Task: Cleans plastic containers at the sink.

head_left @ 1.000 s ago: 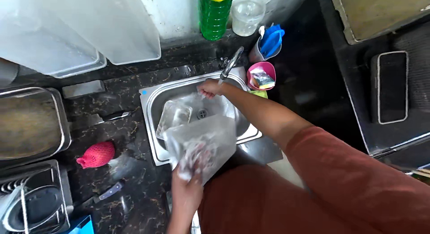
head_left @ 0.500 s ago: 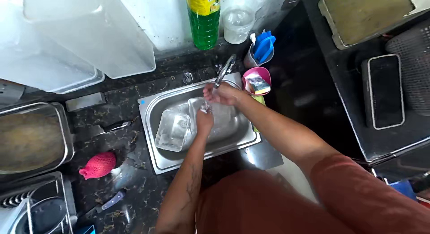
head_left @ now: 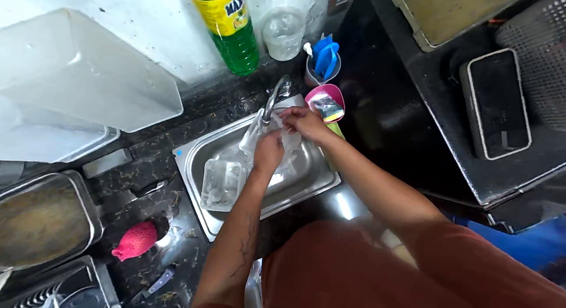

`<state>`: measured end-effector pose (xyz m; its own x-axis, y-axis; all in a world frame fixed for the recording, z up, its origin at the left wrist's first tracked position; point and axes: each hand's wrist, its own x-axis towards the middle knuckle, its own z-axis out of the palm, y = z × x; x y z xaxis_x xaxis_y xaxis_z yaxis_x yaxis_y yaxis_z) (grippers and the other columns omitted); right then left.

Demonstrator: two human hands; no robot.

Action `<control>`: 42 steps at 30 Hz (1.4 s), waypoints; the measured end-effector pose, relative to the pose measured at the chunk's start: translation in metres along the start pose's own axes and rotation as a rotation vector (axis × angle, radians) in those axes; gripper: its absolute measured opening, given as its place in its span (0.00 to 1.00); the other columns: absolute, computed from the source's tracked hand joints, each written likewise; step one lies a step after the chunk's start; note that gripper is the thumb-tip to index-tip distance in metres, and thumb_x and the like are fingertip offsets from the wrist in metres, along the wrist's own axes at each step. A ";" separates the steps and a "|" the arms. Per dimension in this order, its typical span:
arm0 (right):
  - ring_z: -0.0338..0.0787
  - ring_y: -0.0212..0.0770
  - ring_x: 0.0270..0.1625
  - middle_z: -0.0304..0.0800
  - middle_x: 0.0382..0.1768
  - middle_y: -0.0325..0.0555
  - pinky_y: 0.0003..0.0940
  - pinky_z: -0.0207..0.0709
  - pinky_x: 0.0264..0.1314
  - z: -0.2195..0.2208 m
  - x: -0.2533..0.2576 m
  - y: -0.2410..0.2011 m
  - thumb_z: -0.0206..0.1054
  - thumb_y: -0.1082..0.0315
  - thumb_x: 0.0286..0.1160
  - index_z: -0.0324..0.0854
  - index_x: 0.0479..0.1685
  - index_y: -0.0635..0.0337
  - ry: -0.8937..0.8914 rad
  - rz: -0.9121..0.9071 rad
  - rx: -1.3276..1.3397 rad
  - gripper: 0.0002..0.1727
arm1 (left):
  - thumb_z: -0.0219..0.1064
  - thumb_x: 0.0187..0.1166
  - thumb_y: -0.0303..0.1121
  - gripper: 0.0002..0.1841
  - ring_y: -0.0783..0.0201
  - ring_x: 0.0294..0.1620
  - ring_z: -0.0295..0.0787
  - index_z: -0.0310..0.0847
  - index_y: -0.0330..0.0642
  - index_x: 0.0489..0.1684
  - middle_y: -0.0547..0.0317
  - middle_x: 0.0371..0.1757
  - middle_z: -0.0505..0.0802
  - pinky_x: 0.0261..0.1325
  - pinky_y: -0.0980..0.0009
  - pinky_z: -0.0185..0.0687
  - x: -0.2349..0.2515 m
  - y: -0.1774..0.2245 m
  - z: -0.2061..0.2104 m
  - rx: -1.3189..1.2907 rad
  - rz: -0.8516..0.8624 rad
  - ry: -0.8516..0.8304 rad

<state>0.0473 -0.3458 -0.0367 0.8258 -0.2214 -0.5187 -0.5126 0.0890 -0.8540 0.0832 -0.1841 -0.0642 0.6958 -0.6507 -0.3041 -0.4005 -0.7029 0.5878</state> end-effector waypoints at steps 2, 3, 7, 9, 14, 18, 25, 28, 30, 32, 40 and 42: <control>0.91 0.38 0.41 0.90 0.45 0.49 0.38 0.88 0.47 -0.002 -0.008 0.012 0.57 0.67 0.89 0.83 0.64 0.63 -0.010 0.011 0.023 0.15 | 0.62 0.81 0.27 0.15 0.45 0.57 0.89 0.89 0.41 0.62 0.42 0.54 0.90 0.63 0.44 0.84 -0.004 -0.002 0.008 0.046 0.074 -0.034; 0.91 0.38 0.40 0.90 0.44 0.49 0.38 0.88 0.47 -0.002 -0.011 0.019 0.57 0.67 0.89 0.83 0.63 0.63 -0.007 0.010 0.033 0.15 | 0.63 0.81 0.28 0.14 0.47 0.57 0.89 0.90 0.42 0.60 0.44 0.54 0.90 0.64 0.46 0.85 -0.006 -0.007 0.011 0.021 0.096 -0.063; 0.92 0.39 0.41 0.91 0.45 0.50 0.39 0.89 0.50 -0.009 -0.032 0.039 0.58 0.69 0.89 0.82 0.63 0.65 0.017 0.038 0.095 0.14 | 0.60 0.85 0.28 0.13 0.56 0.50 0.91 0.87 0.37 0.59 0.47 0.52 0.93 0.60 0.54 0.86 -0.001 -0.032 0.000 -0.393 -0.034 -0.164; 0.91 0.37 0.40 0.90 0.44 0.48 0.37 0.89 0.49 -0.012 -0.047 0.047 0.57 0.67 0.90 0.82 0.62 0.63 0.033 0.065 0.131 0.14 | 0.54 0.86 0.27 0.14 0.64 0.36 0.87 0.84 0.33 0.57 0.52 0.41 0.91 0.45 0.63 0.86 0.015 -0.042 -0.005 -0.652 -0.202 -0.151; 0.90 0.36 0.40 0.89 0.43 0.47 0.35 0.88 0.49 -0.012 -0.072 0.052 0.58 0.65 0.91 0.82 0.61 0.63 0.047 0.133 0.205 0.14 | 0.41 0.92 0.41 0.22 0.68 0.22 0.81 0.83 0.40 0.45 0.62 0.26 0.87 0.28 0.70 0.80 0.053 -0.029 -0.029 -0.890 -0.351 -0.500; 0.91 0.37 0.41 0.90 0.42 0.47 0.33 0.87 0.51 -0.017 -0.086 0.053 0.59 0.66 0.90 0.84 0.58 0.66 0.049 0.148 0.236 0.13 | 0.43 0.91 0.44 0.22 0.69 0.19 0.77 0.81 0.45 0.35 0.65 0.21 0.83 0.24 0.73 0.75 0.074 0.006 -0.048 -0.693 -0.367 -0.759; 0.91 0.36 0.39 0.90 0.42 0.47 0.33 0.88 0.49 -0.024 -0.091 0.058 0.58 0.67 0.90 0.84 0.57 0.66 0.094 0.140 0.260 0.13 | 0.42 0.90 0.44 0.18 0.75 0.12 0.65 0.74 0.52 0.31 0.70 0.18 0.75 0.14 0.80 0.61 0.094 -0.025 -0.035 -1.255 -0.386 -0.734; 0.91 0.36 0.39 0.90 0.42 0.47 0.33 0.88 0.49 -0.023 -0.091 0.054 0.59 0.67 0.90 0.84 0.57 0.65 0.094 0.139 0.274 0.12 | 0.38 0.88 0.48 0.20 0.73 0.12 0.67 0.71 0.54 0.29 0.70 0.16 0.72 0.15 0.78 0.65 0.093 -0.023 -0.038 -1.683 -0.416 -0.444; 0.90 0.37 0.39 0.90 0.41 0.47 0.33 0.87 0.49 -0.021 -0.088 0.053 0.59 0.66 0.90 0.84 0.56 0.65 0.089 0.140 0.276 0.13 | 0.38 0.90 0.47 0.21 0.74 0.11 0.65 0.69 0.55 0.27 0.71 0.14 0.71 0.14 0.79 0.63 0.083 -0.021 -0.021 -1.722 -0.333 -0.362; 0.91 0.37 0.39 0.90 0.40 0.47 0.33 0.88 0.49 -0.019 -0.086 0.050 0.60 0.66 0.90 0.84 0.56 0.65 0.083 0.143 0.270 0.13 | 0.40 0.92 0.43 0.20 0.76 0.09 0.57 0.67 0.57 0.24 0.74 0.12 0.67 0.12 0.80 0.55 0.066 -0.016 -0.006 -1.537 -0.258 -0.240; 0.90 0.36 0.39 0.90 0.43 0.45 0.35 0.88 0.48 -0.002 -0.054 0.039 0.58 0.64 0.91 0.82 0.60 0.62 -0.022 0.105 0.176 0.13 | 0.62 0.70 0.19 0.03 0.63 0.31 0.79 0.79 0.35 0.34 0.55 0.30 0.84 0.36 0.61 0.77 0.029 -0.025 -0.019 -0.611 0.045 0.160; 0.90 0.36 0.39 0.90 0.42 0.43 0.35 0.88 0.47 0.010 -0.033 0.030 0.58 0.63 0.91 0.82 0.61 0.61 -0.038 0.054 0.212 0.14 | 0.61 0.77 0.23 0.05 0.66 0.28 0.80 0.83 0.33 0.35 0.57 0.26 0.84 0.36 0.64 0.79 0.030 -0.026 -0.019 -0.693 0.112 0.216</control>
<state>0.0072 -0.3259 -0.0461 0.8086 -0.1742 -0.5620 -0.4990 0.3029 -0.8119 0.1265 -0.1798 -0.0746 0.8035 -0.5865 -0.1021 -0.0565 -0.2458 0.9677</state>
